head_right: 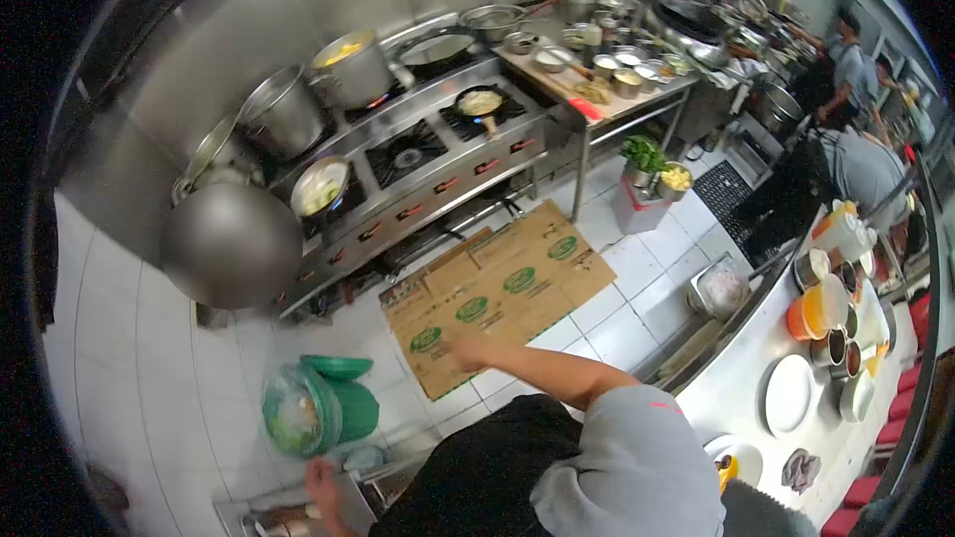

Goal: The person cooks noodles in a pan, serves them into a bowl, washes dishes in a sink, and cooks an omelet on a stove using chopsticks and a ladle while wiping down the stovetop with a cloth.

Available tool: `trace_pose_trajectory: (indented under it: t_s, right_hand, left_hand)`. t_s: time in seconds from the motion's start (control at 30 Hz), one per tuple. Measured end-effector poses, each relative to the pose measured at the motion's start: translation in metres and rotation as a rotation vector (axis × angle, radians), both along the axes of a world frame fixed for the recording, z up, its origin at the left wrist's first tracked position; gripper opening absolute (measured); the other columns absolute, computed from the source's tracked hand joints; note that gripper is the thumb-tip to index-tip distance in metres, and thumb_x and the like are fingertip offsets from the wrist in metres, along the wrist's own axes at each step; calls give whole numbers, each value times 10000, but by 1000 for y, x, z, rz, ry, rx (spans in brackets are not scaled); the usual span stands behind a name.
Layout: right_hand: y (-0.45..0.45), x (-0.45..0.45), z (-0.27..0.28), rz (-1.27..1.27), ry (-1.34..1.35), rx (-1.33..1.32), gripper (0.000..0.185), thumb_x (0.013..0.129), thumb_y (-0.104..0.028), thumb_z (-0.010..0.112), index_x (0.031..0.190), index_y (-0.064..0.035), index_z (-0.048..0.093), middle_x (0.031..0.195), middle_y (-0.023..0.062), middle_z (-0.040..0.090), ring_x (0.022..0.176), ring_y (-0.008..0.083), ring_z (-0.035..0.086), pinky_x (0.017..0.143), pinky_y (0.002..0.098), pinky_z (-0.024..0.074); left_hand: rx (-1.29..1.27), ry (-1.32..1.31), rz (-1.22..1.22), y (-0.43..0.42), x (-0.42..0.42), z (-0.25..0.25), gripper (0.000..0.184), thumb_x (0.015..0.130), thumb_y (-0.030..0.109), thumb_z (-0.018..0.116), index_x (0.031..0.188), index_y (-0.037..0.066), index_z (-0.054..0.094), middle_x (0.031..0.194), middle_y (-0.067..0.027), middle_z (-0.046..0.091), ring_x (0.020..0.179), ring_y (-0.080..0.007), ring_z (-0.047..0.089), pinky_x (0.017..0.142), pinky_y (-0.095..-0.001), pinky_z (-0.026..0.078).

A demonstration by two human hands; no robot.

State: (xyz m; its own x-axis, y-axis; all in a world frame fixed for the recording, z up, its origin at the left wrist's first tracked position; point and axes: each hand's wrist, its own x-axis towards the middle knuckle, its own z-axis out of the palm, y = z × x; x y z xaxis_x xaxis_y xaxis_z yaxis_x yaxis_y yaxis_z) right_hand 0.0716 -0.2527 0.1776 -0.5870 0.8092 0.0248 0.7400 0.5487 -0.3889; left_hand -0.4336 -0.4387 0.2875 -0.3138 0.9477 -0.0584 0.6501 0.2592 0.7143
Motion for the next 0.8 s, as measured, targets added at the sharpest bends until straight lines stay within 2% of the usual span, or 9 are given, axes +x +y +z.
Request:
trace_pose_trajectory:
  t_s: [0.1,0.17,0.27,0.4,0.5,0.57,0.63,0.73,0.8]
  right_hand:
    - [-1,119,20,-554,-293,-270,621,779,-283,749,1338,-76,574,1260,238,620,1226,403,554,895,549,486]
    - [6,179,7,-719,76,-468,516,762,-278,765,1212,-58,640,1156,237,663,1119,401,618,875,490,517]
    - [-2,234,29,-1026,277,-298,385,767,-259,757,1069,-36,671,988,224,702,969,395,672,839,446,546]
    - [14,314,-6,-1193,201,-287,293,792,-272,739,964,-42,683,903,193,718,892,375,693,806,451,559]
    - [44,376,-5,-1128,118,-213,218,841,-222,682,947,-35,723,918,191,725,879,371,697,777,449,560]
    - [82,418,18,-1419,472,-465,212,843,-221,676,928,-32,721,891,198,722,867,373,700,762,452,563]
    - [129,469,22,-1446,608,-346,273,865,-256,693,972,-5,690,782,174,712,632,220,715,635,375,573]
    - [205,549,31,-1414,225,50,288,857,-274,704,966,-8,689,835,195,720,752,314,717,705,417,561]
    - [250,573,60,-1494,234,93,266,846,-245,693,981,-16,688,903,218,716,854,369,698,773,446,547]
  left_hand:
    - [-175,23,-460,92,74,-59,457,995,278,598,1368,18,556,1363,-195,567,1224,-315,556,1052,-431,435]
    - [-442,-3,-630,126,118,-94,431,995,275,594,1343,22,566,1284,-186,560,1156,-310,555,1001,-433,437]
    - [-741,47,-766,150,158,-148,394,995,270,588,1307,28,582,1165,-172,550,1054,-302,555,926,-436,440]
    - [-941,113,-842,202,202,-197,347,996,263,581,1258,37,603,1007,-153,536,917,-292,554,824,-440,444]
    - [-978,130,-869,260,228,-219,314,996,257,575,1222,43,619,888,-139,526,815,-284,553,749,-442,447]
    - [-967,128,-907,309,248,-229,294,996,254,571,1198,48,630,809,-130,519,746,-279,553,698,-444,449]
    - [-906,129,-1001,364,276,-237,276,997,250,567,1173,52,640,730,-121,512,678,-273,552,647,-446,451]
    - [-665,99,-1193,444,322,-252,252,997,245,562,1137,59,656,611,-107,502,576,-266,552,571,-449,454]
    - [-708,-179,-920,486,377,-247,206,997,210,563,1099,56,652,701,-91,583,628,-219,587,591,-392,476]
